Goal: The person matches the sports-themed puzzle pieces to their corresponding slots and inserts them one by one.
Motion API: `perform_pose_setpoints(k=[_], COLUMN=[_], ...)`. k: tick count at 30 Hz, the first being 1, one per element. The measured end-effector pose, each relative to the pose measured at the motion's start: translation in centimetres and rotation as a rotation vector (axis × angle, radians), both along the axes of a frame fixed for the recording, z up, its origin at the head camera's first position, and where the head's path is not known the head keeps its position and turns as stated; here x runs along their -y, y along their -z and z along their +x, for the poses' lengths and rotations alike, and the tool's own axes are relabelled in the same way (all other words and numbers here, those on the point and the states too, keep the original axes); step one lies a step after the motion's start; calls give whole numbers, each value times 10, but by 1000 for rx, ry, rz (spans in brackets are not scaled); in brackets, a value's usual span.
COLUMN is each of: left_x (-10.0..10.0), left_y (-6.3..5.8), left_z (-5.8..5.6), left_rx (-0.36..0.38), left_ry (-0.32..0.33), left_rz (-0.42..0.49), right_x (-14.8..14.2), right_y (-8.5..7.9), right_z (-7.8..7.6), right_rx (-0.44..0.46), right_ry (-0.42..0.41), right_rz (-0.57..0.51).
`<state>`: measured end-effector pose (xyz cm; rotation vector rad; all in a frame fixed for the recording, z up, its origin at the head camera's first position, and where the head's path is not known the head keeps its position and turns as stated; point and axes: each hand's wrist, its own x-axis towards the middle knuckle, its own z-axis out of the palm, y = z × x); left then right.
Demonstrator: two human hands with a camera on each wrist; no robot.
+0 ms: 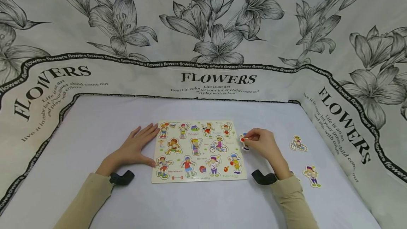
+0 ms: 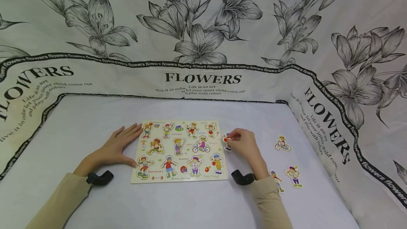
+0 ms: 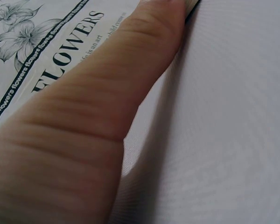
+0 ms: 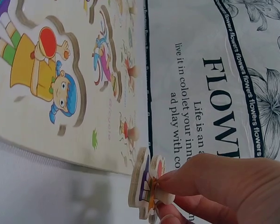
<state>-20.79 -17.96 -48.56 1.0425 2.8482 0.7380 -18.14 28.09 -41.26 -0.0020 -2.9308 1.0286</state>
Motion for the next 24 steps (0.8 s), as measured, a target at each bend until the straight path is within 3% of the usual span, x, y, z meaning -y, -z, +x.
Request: perform_pose_setpoints(k=[9, 24], left_x=[1, 0], left_y=[3, 3], left_z=[-1, -1], left_rx=[-11, -8], left_ry=[12, 12], left_rz=[6, 12], right_x=[12, 25], right_y=[-1, -2], right_z=[2, 8], right_rx=[-39, -31], right_ry=[-45, -92], right_rz=[-17, -16])
